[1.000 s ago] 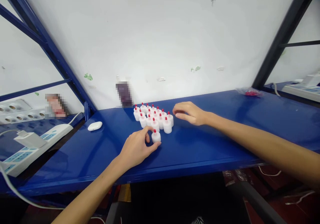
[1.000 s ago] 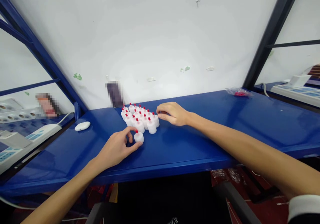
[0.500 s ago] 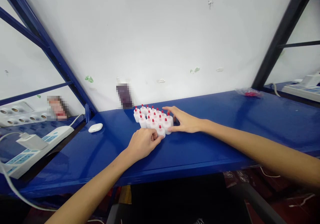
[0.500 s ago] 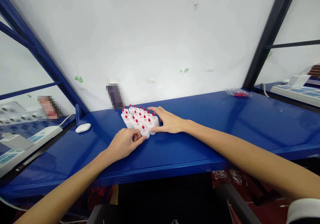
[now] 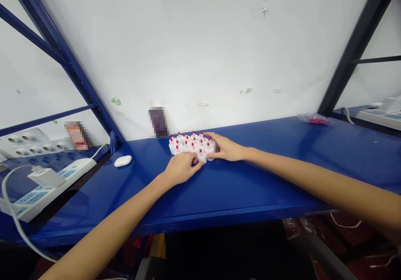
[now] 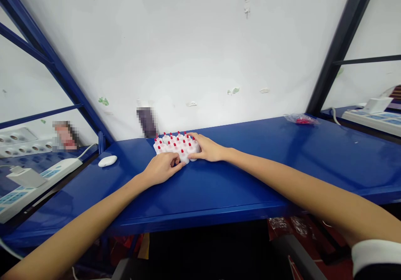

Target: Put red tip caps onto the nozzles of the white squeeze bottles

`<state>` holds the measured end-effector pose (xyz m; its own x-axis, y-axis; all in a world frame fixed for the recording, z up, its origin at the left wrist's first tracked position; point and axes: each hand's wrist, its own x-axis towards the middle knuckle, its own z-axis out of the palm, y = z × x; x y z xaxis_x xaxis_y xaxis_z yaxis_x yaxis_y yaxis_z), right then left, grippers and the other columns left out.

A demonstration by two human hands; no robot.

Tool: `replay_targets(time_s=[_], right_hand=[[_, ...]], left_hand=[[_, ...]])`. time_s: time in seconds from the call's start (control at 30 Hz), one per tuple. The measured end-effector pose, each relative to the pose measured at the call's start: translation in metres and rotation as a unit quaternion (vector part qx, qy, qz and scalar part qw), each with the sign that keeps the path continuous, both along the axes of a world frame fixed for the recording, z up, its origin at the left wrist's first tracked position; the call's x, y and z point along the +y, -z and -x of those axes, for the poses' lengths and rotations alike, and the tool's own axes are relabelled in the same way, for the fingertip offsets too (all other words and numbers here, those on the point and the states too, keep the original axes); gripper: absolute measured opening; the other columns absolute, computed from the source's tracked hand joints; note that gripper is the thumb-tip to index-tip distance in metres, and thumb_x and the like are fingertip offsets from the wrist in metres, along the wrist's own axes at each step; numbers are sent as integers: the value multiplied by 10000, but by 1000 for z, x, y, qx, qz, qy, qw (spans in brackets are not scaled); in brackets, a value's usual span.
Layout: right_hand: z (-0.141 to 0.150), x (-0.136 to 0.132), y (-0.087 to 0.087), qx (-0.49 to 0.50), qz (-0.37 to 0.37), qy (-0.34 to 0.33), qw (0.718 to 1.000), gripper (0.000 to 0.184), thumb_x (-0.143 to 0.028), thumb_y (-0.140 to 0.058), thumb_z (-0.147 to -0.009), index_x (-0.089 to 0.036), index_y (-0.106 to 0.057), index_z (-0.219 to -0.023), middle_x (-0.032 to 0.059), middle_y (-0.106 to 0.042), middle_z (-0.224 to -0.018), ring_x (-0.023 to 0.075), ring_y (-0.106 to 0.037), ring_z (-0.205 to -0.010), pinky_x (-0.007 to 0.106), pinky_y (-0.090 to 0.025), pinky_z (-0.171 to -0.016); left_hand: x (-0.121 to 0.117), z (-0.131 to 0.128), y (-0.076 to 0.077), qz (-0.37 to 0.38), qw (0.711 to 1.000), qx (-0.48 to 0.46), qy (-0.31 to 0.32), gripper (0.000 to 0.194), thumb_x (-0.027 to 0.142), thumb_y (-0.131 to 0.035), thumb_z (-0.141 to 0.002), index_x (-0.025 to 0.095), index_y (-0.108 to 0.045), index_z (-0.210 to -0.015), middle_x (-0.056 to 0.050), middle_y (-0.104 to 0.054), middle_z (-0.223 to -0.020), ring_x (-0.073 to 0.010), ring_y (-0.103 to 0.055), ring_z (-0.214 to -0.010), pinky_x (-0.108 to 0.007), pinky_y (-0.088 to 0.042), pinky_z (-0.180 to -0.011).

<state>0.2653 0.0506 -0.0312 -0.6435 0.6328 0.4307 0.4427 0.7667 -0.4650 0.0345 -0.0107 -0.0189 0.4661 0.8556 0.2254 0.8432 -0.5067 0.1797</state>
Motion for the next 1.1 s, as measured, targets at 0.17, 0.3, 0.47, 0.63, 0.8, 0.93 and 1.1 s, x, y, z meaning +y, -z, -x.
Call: replay_targets(time_s=[0.17,0.3,0.47,0.63,0.8,0.93,1.1], right_hand=[[5,6,0,21,28,7,999,907,-466,-755,-771,-141,-301,-1485,195,-567,-1272,273,-617,-1001,458,-503,-880],[-2,6,2,52,52,2,997,986,-508,-773,-741,-168,-254,-1508,177,-528,-1267,169,-613,-761,381,-531,-751],[-18,-5,-8,82,-55,69,993,472,-429,-581,-913,-155,-507,-1291,72,-592,-999,120,-517,-630,309,-474,-646],[-6,-36,-22,73,-177,49,980,170,-237,-508,-923,-158,-641,-992,33,-629,-810,130,-533,-659,272,-429,-642],[17,-62,-22,-32,-193,25,980,264,-239,-510,-923,-186,-626,-1153,98,-653,-1108,186,-613,-874,293,-470,-709],[19,-63,-16,-68,-173,21,982,293,-243,-495,-934,-189,-616,-1195,107,-653,-1147,198,-631,-901,308,-491,-726],[20,-58,-7,-84,-161,17,983,339,-231,-501,-928,-203,-596,-1253,111,-653,-1170,198,-642,-888,314,-494,-732]], left_hand=[[12,6,0,2,998,-36,44,405,507,-471,-914,174,-548,-697,-17,-590,-674,-141,-500,-597,-265,-304,-571],[12,12,1,4,995,-63,73,368,446,-468,-914,170,-553,-687,-6,-562,-633,-129,-472,-573,-257,-316,-579],[7,17,0,-31,991,-98,84,390,361,-425,-941,171,-467,-602,28,-461,-551,-96,-399,-517,-246,-285,-566],[0,15,1,-68,982,-157,79,417,359,-445,-920,178,-392,-548,43,-354,-504,-84,-313,-478,-262,-256,-550],[-8,9,-13,-21,931,-358,69,370,387,-482,-867,179,-465,-561,6,-419,-552,-123,-385,-562,-289,-321,-594],[-16,8,-32,204,772,-585,140,417,493,-378,-855,172,-615,-736,-78,-587,-746,-197,-541,-755,-344,-466,-730],[-20,11,-41,353,649,-654,166,540,600,-351,-870,216,-621,-1138,-126,-653,-1159,-286,-591,-1111,-452,-494,-912]])
